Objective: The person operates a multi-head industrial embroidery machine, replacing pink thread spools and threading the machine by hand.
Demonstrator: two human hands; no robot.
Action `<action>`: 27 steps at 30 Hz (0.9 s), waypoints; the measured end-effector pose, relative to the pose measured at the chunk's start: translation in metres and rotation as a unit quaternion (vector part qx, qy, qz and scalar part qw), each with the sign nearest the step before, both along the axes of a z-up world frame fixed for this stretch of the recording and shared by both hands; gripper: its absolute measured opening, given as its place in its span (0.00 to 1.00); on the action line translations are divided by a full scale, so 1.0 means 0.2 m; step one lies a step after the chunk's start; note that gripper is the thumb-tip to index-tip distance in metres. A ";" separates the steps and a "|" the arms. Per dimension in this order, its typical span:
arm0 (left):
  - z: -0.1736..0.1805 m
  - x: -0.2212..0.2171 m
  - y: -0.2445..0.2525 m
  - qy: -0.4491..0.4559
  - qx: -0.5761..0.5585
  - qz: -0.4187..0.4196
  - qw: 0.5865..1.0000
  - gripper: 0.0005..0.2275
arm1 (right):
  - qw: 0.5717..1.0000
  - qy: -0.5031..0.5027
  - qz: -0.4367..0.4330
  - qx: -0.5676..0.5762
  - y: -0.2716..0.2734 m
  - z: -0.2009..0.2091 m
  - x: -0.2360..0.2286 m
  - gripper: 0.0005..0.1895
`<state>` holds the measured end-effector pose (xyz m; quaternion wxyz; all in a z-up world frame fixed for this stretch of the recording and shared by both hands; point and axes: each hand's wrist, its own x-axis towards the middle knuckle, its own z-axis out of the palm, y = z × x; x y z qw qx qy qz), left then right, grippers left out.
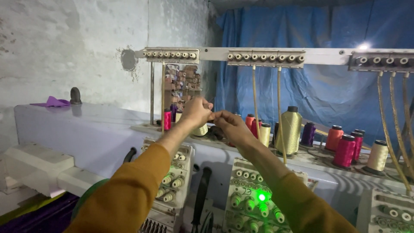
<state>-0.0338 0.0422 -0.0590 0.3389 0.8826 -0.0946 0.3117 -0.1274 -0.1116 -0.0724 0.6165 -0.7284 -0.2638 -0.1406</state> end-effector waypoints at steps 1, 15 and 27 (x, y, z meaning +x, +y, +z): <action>0.03 -0.10 -0.03 0.001 -0.001 0.000 1.000 0.10 | 1.000 0.001 0.000 -0.001 0.00 0.00 0.02 0.09; -0.03 -0.10 -0.04 0.011 -0.091 -0.051 0.995 0.08 | 0.994 0.026 0.011 0.102 0.00 -0.14 0.41 0.05; 0.09 -0.16 0.14 -0.018 -0.080 -0.045 0.996 0.11 | 0.965 -0.075 -0.227 -0.104 -0.26 -0.14 -0.05 0.11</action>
